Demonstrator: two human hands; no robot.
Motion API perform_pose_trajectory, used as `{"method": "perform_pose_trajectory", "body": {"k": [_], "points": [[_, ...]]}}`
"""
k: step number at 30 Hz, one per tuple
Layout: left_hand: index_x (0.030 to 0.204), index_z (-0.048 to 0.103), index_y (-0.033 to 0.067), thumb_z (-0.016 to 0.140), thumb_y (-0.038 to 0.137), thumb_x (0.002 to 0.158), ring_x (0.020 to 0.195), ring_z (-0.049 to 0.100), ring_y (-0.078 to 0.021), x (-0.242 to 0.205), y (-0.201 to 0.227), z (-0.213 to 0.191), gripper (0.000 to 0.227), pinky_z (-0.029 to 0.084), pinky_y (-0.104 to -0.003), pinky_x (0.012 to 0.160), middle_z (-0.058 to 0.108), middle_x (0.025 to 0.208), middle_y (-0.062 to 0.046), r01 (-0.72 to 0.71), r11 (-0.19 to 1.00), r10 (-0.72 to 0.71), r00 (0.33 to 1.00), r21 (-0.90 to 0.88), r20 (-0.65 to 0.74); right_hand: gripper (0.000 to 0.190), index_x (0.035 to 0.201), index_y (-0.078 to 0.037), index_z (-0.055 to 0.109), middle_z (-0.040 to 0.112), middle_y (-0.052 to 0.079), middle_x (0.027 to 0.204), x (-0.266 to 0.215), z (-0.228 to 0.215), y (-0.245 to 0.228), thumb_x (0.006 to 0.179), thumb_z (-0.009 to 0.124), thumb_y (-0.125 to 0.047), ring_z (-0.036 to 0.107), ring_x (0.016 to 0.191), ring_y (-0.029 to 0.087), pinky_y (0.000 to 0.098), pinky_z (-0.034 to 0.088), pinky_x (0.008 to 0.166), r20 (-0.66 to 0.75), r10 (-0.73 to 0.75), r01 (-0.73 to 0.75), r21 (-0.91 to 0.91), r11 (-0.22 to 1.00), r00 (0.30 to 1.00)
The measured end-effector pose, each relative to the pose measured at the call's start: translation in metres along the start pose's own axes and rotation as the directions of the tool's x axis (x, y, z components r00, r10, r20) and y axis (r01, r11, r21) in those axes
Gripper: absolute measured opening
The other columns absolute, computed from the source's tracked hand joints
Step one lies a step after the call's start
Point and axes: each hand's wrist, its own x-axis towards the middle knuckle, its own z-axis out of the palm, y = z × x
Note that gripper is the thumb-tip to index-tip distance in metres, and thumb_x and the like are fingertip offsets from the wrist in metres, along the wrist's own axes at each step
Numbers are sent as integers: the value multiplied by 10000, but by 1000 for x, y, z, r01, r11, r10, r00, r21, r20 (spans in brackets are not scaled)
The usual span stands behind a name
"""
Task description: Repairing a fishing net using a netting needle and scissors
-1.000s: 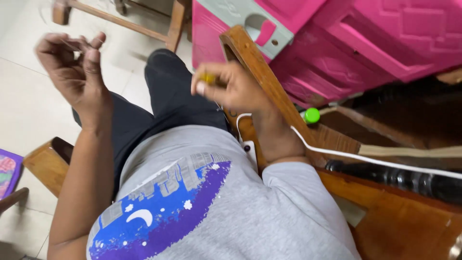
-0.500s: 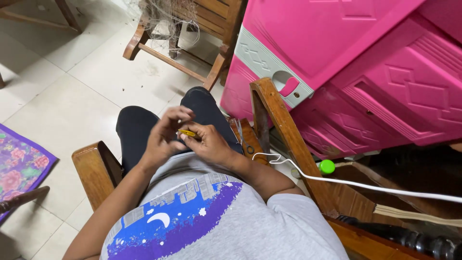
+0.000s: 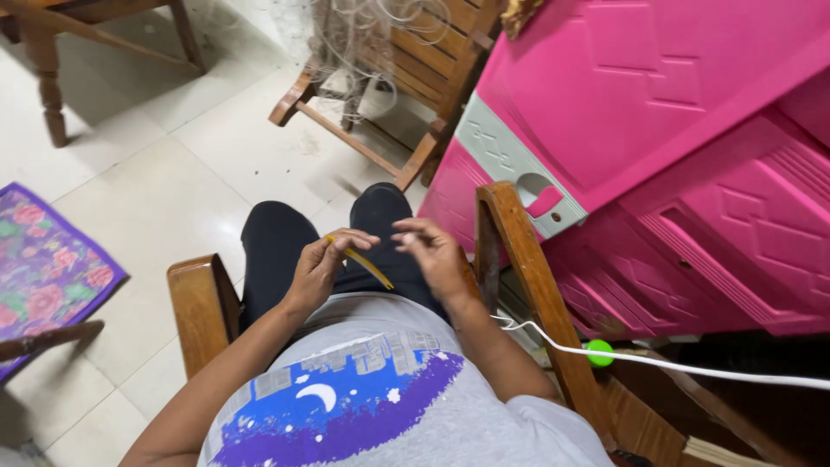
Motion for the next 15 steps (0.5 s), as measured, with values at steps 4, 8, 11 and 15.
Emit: {"method": "perform_pose_trajectory", "body": {"k": [4,8,11,15], "points": [[988,682,-81,421,194,1122,939,760,-283,-9,-10,-7,402,623,-387,835,725,1036,-226,88,989,-98,992,-115,-81,128,1013,-133,778,718,88,924,1,-82,99,911,715,-88,735,848,292,371,601,699,-85,-125,28,-707,707,989],[1010,658,-98,412,168,1130,858,772,-303,-11,-38,-36,382,643,-411,797,703,1027,-236,97,992,-112,975,-84,-191,286,1155,2,721,707,265,1134,-76,-173,246,954,548,-107,721,1074,439,634,581,850,-322,519,-360,-933,-31,792],[1016,650,-101,395,157,1138,817,769,-313,-11,-39,-41,382,645,-418,775,697,1017,-240,86,995,-94,964,-41,-247,473,1402,-33,520,470,290,1423,-83,-150,235,1036,297,-232,601,1230,501,657,465,989,-406,638,-557,-830,43,654],[1008,662,-109,393,145,1138,789,772,-314,-9,-35,-41,391,650,-412,753,699,997,-235,56,998,-55,966,-2,-252,316,1279,-95,475,280,315,1619,-89,-138,211,1051,294,-217,525,1328,554,657,392,1125,-485,647,-739,-648,186,588]]}}
